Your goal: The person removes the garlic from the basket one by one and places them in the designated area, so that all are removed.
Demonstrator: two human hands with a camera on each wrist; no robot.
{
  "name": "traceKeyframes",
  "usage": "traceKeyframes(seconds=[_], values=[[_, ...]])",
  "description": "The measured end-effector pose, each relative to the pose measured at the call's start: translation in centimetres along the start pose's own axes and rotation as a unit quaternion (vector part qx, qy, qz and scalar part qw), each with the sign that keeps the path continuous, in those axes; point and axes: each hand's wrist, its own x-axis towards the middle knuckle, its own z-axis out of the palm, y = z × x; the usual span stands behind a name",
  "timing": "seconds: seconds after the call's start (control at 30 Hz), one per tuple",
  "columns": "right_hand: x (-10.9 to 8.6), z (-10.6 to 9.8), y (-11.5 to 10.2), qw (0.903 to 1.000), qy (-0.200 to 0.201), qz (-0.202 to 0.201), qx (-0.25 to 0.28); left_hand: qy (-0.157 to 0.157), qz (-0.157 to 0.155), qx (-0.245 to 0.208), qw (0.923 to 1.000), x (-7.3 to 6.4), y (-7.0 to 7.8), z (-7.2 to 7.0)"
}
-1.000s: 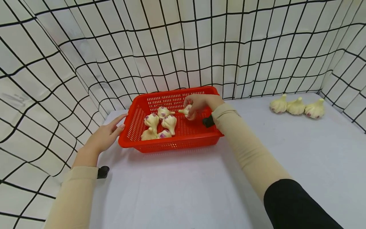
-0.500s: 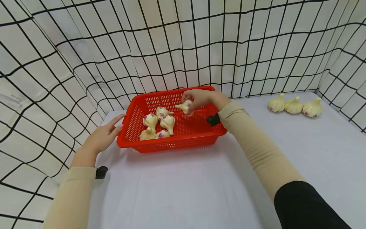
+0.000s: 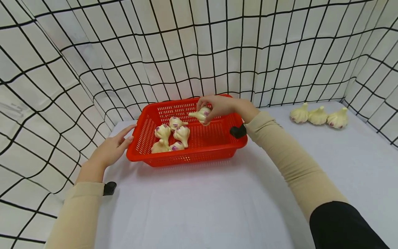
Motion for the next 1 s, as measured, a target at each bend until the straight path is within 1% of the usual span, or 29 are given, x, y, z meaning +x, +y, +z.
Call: traceKeyframes(seconds=[0.23, 0.4, 0.57, 0.67, 0.77, 1.0], values=[[-1.9, -0.7, -1.1, 0.9993, 0.008, -0.018, -0.032, 0.001, 0.000, -0.001, 1.0000, 0.0, -0.3, 0.1], [-3.6, -1.2, -1.1, 0.9985, 0.031, -0.042, -0.016, -0.003, -0.001, -0.002, 1.0000, 0.1, -0.5, 0.2], [-5.3, -1.4, -0.5, 0.9951, 0.075, -0.063, 0.016, 0.001, 0.002, -0.001, 1.0000, 0.1, -0.3, 0.1], [-6.1, -1.4, 0.0, 0.9917, 0.092, -0.082, 0.036, 0.004, 0.006, 0.001, 1.0000, 0.1, -0.3, 0.0], [-7.0, -1.2, 0.6, 0.9882, 0.109, -0.100, 0.041, 0.003, 0.010, 0.003, 0.9999, 0.1, -0.3, 0.0], [-9.2, -0.6, 1.8, 0.9805, 0.154, -0.114, 0.044, 0.011, 0.023, 0.007, 0.9996, 0.1, -0.2, 0.0]])
